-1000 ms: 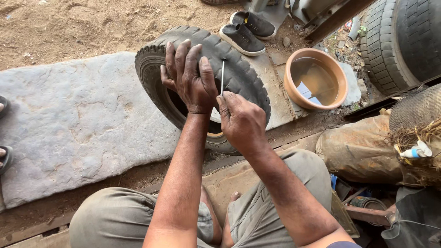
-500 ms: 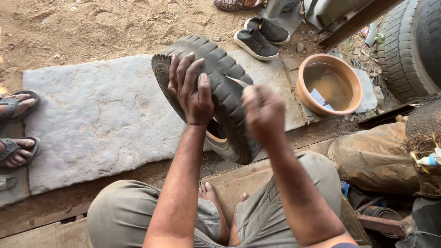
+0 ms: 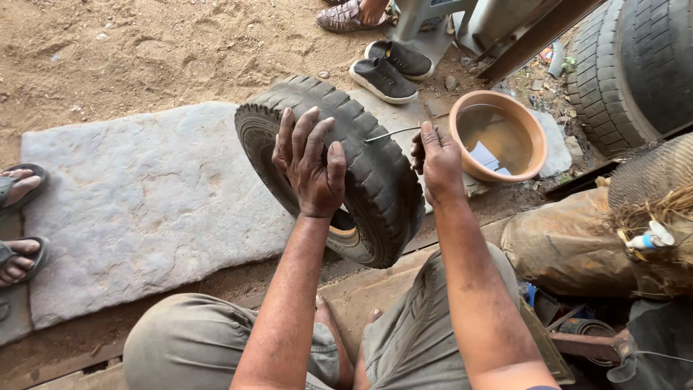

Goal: The person is repairing a motorcycle tire by using a metal tool to scrape and clean the tread surface. They hold the tire with their left hand and repeatedly scrape the rubber with the tool in their right hand, focusing on the grooves and surface texture.

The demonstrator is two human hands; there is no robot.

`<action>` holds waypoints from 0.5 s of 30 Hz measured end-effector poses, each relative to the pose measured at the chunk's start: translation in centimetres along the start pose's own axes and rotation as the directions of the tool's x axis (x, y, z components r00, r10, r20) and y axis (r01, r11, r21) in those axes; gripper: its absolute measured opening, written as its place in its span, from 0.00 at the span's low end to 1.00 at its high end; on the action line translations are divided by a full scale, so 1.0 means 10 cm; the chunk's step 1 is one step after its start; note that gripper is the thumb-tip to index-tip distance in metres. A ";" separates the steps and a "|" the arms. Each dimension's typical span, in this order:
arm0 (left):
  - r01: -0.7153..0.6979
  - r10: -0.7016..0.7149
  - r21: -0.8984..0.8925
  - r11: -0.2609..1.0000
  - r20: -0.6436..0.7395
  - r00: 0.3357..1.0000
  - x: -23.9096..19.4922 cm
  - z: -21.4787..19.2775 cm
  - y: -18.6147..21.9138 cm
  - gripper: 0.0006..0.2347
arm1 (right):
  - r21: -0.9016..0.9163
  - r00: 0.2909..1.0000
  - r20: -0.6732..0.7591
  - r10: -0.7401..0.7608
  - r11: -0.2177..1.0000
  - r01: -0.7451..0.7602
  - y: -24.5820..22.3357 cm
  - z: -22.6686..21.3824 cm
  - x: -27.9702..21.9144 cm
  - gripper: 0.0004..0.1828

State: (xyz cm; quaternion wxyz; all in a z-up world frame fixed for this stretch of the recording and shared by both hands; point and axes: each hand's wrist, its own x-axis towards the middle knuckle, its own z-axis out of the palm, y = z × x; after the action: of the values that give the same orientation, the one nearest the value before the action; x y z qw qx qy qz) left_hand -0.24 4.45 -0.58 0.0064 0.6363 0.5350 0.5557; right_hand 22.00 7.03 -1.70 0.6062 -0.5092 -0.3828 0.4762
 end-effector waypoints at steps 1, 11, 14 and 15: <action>0.000 0.000 0.001 1.000 -0.013 1.000 -0.02 0.00 0.01 0.16 | -0.019 1.000 0.029 0.003 1.000 -0.002 0.01 -0.03 -0.02 0.17; -0.021 0.021 -0.001 1.000 -0.014 1.000 -0.07 -0.12 0.00 0.15 | -0.173 0.973 0.168 -0.161 0.966 0.189 -0.44 0.12 -0.31 0.17; -0.009 0.010 -0.009 1.000 0.011 1.000 -0.14 -0.13 0.06 0.15 | -0.270 0.917 0.279 -0.283 0.894 0.358 -0.72 0.29 -0.43 0.16; -0.006 0.006 -0.010 1.000 0.021 1.000 -0.16 -0.14 0.08 0.15 | -0.289 0.888 0.322 -0.327 0.860 0.421 -0.80 0.36 -0.42 0.16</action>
State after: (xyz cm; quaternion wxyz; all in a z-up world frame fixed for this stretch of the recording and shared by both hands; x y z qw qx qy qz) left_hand -0.34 2.19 -0.69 0.0135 0.6436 0.5300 0.5519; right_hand 19.04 3.61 6.92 0.5308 -0.4566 -0.6303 0.3354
